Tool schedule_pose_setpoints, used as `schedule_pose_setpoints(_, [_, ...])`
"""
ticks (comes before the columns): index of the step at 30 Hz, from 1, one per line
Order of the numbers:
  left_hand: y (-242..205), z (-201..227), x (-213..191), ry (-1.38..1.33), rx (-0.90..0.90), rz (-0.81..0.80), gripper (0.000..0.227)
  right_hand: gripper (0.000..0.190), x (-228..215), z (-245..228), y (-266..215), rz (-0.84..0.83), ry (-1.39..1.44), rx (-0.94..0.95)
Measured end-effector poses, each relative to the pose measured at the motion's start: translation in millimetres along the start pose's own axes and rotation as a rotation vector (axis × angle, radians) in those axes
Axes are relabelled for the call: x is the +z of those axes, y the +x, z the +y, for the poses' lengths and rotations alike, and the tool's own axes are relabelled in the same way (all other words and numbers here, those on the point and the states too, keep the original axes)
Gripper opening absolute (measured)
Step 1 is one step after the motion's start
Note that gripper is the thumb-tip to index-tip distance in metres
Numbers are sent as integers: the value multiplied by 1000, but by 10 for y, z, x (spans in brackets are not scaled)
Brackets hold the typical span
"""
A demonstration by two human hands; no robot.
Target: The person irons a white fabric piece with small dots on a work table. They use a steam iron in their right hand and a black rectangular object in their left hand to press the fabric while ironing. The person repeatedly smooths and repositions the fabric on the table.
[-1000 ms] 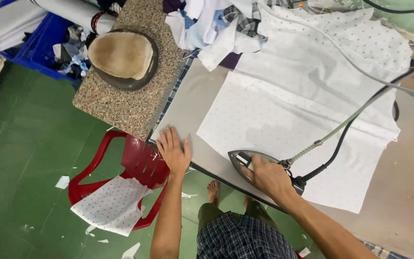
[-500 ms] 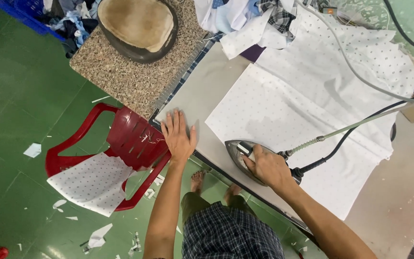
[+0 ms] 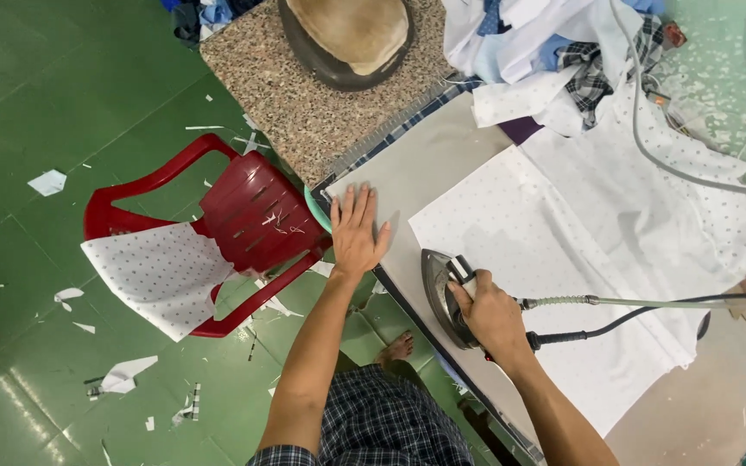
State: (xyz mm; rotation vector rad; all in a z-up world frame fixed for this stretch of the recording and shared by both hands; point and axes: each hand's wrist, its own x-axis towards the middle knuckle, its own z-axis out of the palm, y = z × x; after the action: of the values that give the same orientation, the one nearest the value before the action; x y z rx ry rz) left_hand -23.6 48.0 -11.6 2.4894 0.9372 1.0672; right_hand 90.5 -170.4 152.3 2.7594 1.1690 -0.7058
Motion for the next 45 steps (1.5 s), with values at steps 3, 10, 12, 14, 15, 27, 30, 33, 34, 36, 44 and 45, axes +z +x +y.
schedule_pose_setpoints(3, [1,-9,9,2,-7,-3,61,59,-35,-135,154,49,1,-37])
schedule_pose_setpoints(10, [17,-17,-25,-11,14,-24,62,58,-137,-388,459,114,4,-91])
schedule_pose_setpoints(12, [21,-27,-23,-1,14,-30,64,56,-141,-442,546,188,-58,-146])
schedule_pose_setpoints(14, [1,-30,-22,1,5,-84,64,57,-221,-524,595,176,-57,-146])
schedule_pose_setpoints(15, [-8,-32,-21,7,-20,-132,65,57,-262,-559,620,158,-67,-157])
schedule_pose_setpoints(27, [28,22,-87,71,-183,-491,63,51,-194,-561,551,143,50,-37])
schedule_pose_setpoints(30, [30,-14,-53,82,-221,-537,63,50,-177,-491,389,115,39,-35])
schedule_pose_setpoints(33, [56,52,-51,131,-231,-534,65,49,-151,-401,245,88,59,-29])
schedule_pose_setpoints(34, [56,59,-50,127,-218,-541,65,49,-156,-380,202,90,66,-16])
schedule_pose_setpoints(36, [52,73,-53,204,-189,-525,65,46,-164,-342,113,70,70,-41])
schedule_pose_setpoints(44, [225,335,-198,188,-245,-624,92,44,-8,-128,-120,92,123,-31])
schedule_pose_setpoints(45, [255,406,-232,181,-274,-646,103,43,11,-94,-170,80,130,-25])
